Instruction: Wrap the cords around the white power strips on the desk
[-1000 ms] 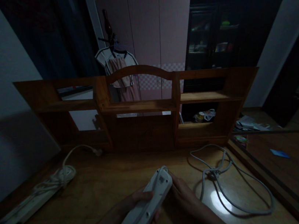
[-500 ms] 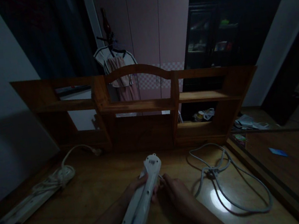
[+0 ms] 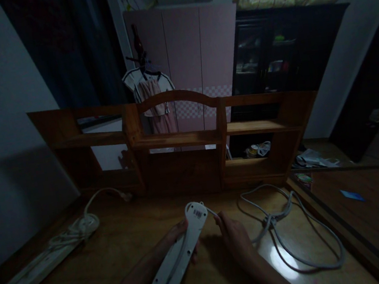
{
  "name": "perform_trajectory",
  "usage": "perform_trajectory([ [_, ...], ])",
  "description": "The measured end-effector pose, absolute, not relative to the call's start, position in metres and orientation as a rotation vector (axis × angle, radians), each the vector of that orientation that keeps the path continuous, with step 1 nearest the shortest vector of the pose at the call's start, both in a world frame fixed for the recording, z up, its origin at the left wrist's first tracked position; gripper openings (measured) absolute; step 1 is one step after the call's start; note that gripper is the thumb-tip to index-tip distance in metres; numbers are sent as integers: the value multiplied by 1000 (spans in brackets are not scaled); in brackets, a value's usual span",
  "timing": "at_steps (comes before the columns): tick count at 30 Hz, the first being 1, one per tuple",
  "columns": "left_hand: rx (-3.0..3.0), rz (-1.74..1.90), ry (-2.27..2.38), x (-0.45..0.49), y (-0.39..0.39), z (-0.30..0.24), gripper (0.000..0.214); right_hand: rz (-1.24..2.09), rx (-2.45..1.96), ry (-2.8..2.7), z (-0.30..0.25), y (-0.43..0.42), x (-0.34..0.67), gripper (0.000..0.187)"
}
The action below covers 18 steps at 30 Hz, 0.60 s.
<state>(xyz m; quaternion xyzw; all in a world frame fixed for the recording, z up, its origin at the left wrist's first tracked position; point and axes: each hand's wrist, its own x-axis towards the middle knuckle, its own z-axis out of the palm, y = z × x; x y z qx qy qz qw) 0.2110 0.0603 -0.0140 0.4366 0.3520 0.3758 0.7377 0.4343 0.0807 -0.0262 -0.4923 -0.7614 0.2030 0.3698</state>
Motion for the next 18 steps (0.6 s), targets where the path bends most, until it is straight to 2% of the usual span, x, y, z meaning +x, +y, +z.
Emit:
perform_trajectory([
  [5,933,821,540,219,52,2,49,595,-1252,-1949,-31,83,434,35],
  [8,951,809,507,220,53,4,51,619,-1242,-1988,-33,84,435,34],
  [18,1004,935,773,222,72,-9,54,564,-1251,-2175,-35,85,429,25],
])
